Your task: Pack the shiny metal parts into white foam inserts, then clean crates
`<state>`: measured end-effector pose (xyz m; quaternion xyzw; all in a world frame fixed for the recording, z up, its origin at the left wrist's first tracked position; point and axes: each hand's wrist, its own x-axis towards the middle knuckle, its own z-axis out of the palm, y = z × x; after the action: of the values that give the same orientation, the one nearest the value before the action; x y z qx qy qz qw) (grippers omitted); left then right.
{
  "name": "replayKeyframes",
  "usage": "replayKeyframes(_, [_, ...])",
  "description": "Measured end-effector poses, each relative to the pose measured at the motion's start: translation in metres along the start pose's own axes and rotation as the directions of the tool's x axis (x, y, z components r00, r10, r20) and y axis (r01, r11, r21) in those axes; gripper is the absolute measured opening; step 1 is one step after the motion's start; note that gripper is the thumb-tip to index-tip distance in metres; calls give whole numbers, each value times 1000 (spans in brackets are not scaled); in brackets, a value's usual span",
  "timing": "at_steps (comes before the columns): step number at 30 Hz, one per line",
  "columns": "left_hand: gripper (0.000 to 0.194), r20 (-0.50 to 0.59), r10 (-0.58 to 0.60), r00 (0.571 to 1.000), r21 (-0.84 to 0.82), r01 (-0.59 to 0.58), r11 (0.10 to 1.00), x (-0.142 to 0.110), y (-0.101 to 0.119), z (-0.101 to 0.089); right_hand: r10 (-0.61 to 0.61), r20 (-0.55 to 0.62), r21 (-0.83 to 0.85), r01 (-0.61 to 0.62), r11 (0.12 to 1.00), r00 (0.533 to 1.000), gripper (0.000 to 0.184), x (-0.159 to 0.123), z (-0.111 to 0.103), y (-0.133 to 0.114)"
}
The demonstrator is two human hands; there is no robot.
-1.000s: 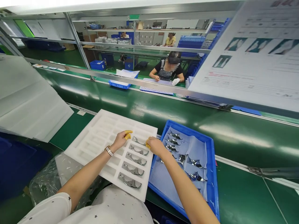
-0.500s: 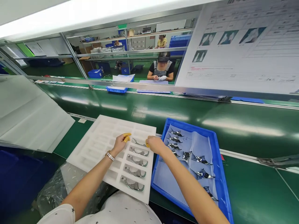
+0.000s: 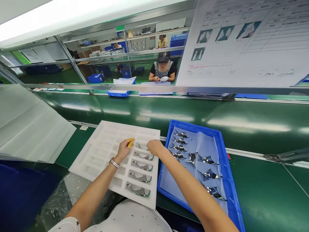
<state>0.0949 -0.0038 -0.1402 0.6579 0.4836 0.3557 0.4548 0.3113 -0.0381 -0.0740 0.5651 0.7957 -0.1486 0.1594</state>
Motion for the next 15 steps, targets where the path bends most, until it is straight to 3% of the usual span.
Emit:
replayKeyframes(3, [30,2,2,1000,4,-2,1000,2,-2,-3,25,-24,25,-25,999,999,31,-11,-4,9])
replayKeyframes(6, [30,4,-10,1000,-8,10,1000,5,-1,-9,63,-127,96,-51,994,990,34,-46,4,43])
replayKeyframes(8, [28,0,26,1000,44,-26,999,6,7,-10,153,-196,185,-116,976,969,33,-82,22,79])
replayKeyframes(10, [26,23,137,990,154,-139,978,5,24,-3,295,-197,255,-242,936,935,34,-124,51,116])
replayKeyframes(12, [26,116,282,952,250,-303,920,2,49,17,428,-132,259,-386,885,894,34,-165,88,146])
replayKeyframes(15, [26,417,369,830,322,-515,794,-7,89,77,524,-33,223,-504,834,851,31,-211,145,167])
